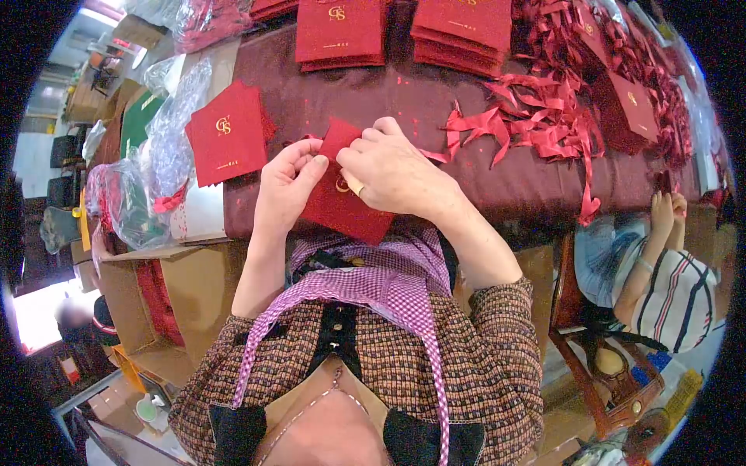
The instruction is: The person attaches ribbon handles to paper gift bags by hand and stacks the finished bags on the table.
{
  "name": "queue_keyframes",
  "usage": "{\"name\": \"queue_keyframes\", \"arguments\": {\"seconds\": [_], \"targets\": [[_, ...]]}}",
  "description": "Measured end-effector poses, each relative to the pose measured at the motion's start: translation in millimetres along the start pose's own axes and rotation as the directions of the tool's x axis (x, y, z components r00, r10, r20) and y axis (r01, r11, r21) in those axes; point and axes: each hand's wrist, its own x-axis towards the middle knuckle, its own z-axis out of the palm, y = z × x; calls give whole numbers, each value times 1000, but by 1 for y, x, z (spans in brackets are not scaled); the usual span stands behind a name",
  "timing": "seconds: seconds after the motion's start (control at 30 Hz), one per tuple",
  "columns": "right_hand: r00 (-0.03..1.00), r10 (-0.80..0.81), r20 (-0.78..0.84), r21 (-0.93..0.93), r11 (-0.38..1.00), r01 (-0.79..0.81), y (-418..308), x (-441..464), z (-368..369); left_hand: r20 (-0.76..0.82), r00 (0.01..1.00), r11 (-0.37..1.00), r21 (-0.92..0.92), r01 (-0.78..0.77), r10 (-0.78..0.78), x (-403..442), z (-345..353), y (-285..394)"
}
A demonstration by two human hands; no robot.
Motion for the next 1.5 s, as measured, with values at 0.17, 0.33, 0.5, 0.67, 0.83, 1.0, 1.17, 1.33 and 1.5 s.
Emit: {"name": "queue_keyframes", "arguments": {"seconds": [0.17, 0.33, 0.5, 0.67, 0.83, 1.0, 1.17, 1.33, 1.5], "targets": [[997, -54, 53, -7, 998, 54, -2, 2, 3, 71, 997, 998, 57, 8, -12, 2, -1, -3], [998, 1, -56, 47, 999, 1, -1, -3, 7, 41, 999, 993, 114, 26, -31, 3, -2, -5], [988, 106, -108, 119, 988, -93, -3, -7, 10, 60, 997, 994, 96, 45, -51, 3, 1, -10], [992, 116, -54, 83, 990, -111, 2, -6, 5, 112, 993, 997, 53, -52, 46, -1, 5, 1], [994, 106, 39, 5, 994, -106, 2, -1, 2, 186, 981, 998, 8, -61, 58, 0, 9, 0], [974, 65, -217, 71, 996, -51, 2, -3, 2, 43, 998, 989, 139, -55, 50, 3, 5, -3], [971, 93, -220, 92, 993, -75, 3, -11, 5, 28, 993, 984, 135, -120, 117, 0, 9, -2], [975, 107, -192, 3, 994, -108, 4, -12, 8, 159, 972, 960, 193, -204, 175, -3, 9, 6], [973, 102, -209, 22, 995, -99, 3, -12, 7, 114, 963, 940, 215, -265, 245, -1, 11, -6]]}}
